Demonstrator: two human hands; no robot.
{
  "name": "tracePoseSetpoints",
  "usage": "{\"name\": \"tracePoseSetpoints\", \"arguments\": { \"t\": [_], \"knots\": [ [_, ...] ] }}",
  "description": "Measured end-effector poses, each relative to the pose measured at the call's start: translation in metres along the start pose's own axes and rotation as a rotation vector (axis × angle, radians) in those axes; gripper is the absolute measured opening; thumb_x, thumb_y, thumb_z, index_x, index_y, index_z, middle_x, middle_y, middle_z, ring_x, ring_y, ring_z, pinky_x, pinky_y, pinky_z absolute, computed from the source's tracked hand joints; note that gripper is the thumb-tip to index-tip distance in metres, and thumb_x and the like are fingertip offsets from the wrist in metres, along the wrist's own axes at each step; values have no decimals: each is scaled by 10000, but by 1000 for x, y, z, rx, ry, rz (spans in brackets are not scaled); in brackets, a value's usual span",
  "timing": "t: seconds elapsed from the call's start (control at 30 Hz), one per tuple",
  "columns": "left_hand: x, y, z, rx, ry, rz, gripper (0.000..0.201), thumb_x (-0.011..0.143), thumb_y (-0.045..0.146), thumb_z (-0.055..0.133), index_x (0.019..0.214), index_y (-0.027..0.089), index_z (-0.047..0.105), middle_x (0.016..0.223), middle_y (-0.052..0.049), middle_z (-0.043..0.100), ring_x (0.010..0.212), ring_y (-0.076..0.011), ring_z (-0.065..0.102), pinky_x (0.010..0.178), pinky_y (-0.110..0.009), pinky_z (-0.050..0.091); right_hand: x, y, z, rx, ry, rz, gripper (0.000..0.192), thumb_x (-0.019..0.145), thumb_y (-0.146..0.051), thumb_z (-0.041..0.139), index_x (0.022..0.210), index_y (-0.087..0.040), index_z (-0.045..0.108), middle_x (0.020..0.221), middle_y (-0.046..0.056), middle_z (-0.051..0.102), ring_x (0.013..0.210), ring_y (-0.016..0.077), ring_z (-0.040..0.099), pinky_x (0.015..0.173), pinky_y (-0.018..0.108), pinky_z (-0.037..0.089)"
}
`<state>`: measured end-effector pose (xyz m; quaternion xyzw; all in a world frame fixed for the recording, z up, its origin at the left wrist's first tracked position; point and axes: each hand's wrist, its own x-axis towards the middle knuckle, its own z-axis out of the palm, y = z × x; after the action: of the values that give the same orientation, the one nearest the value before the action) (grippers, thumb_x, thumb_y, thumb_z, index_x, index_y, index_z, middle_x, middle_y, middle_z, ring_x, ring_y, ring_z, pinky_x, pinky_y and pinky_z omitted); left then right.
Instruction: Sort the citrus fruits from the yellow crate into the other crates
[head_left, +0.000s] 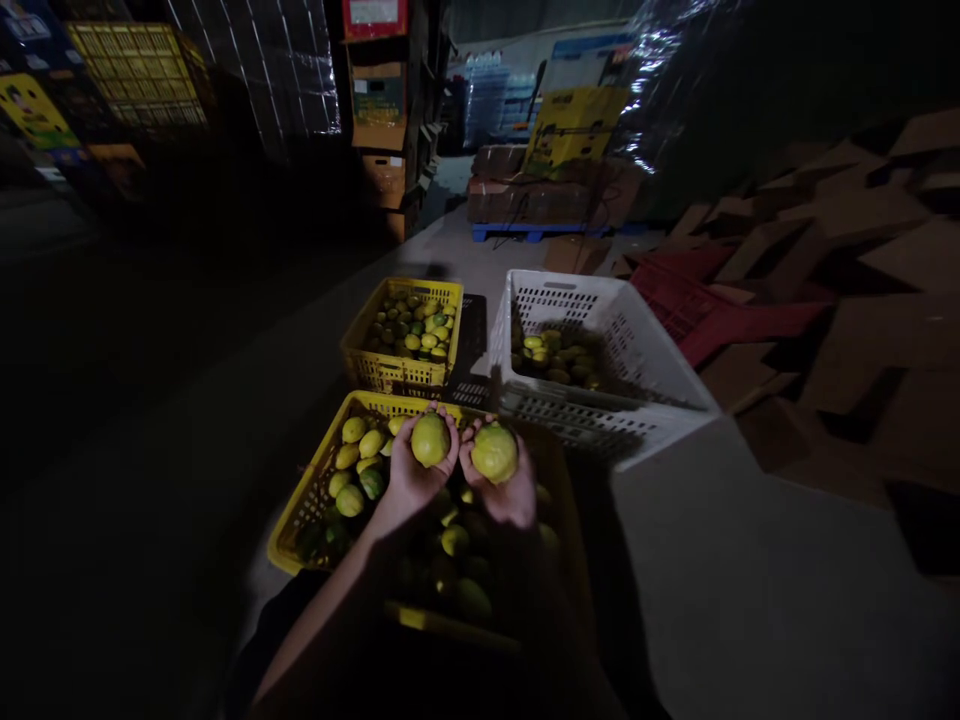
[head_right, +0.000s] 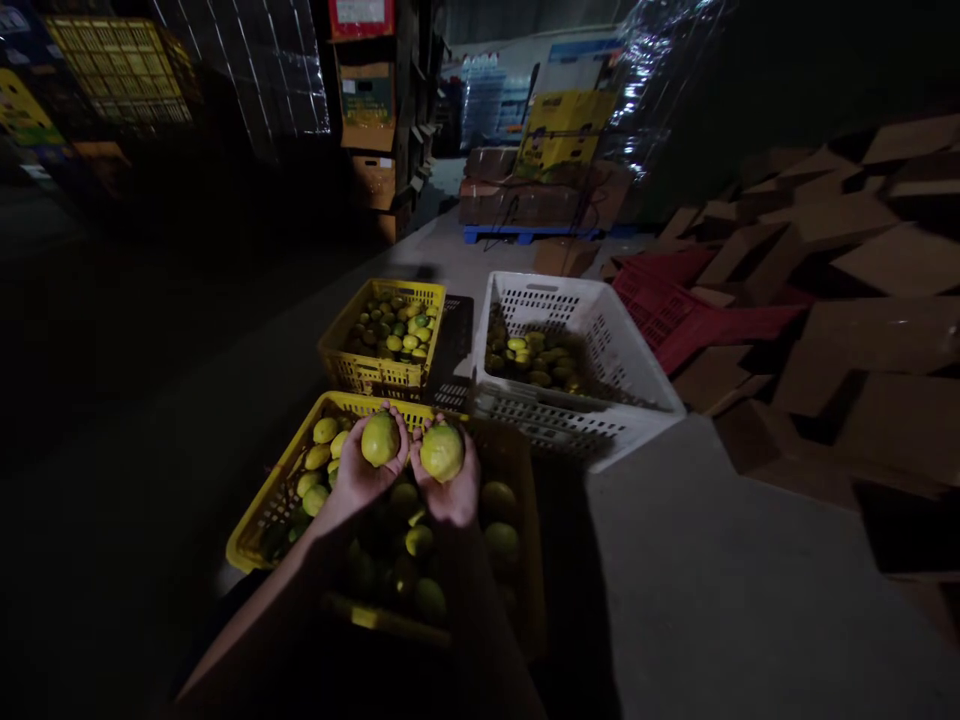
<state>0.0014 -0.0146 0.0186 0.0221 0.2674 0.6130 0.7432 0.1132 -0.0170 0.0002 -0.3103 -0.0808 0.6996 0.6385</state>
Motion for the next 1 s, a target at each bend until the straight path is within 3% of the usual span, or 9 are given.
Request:
{"name": "tracePoseSetpoints", "arguments": {
  "t": [0.17,0.3,0.43,0.5,0.63,0.83,1.0],
  "knots": [
    [1,-2,-1,-7,2,-15,60,796,239,629,855,223,634,787,-12,651,793,-132,646,792,-249,550,3,1,-2,5,-15,-24,216,715,-460,693,755,-248,681,797,-2,712,724,159,640,670,291,557],
    [3,-1,-1,31,13,11,124,769,248,717,814,218,606,774,1,643,762,-121,639,779,-244,553,-1,0,-1,-11,21,-70,242,720,-481,719,757,-245,684,768,6,707,675,167,625,631,299,549],
    [4,-2,-1,71,27,-81,139,788,278,732,840,214,620,759,-14,659,674,-112,641,709,-243,569,-6,-1,1,-79,-23,-64,248,789,-495,651,743,-253,678,725,-4,702,579,145,595,643,319,553],
    [5,-3,-1,75,82,-117,143,807,304,722,874,219,628,743,-18,668,625,-116,639,662,-257,576,-6,-3,3,-67,21,-31,271,790,-513,634,731,-251,672,711,5,708,534,139,582,615,322,554],
    [6,-7,2,60,188,-164,142,857,320,672,950,219,637,681,-19,658,560,-127,627,558,-251,557,-4,-5,6,-18,142,-48,183,762,-447,677,755,-267,651,679,-19,709,572,148,624,558,289,548],
    [3,-2,7,2,199,-142,55,864,195,652,882,171,606,701,-32,665,605,-125,656,583,-215,570,-8,-4,10,-32,59,-142,119,724,-292,730,790,-242,644,722,-60,718,609,118,649,617,253,560],
    [3,0,4,0,149,-182,126,923,276,556,895,166,610,683,-44,658,554,-125,633,573,-249,582,-9,-6,15,-73,142,10,82,782,-286,661,763,-207,650,693,-1,725,592,125,651,530,220,537]
  ]
}}
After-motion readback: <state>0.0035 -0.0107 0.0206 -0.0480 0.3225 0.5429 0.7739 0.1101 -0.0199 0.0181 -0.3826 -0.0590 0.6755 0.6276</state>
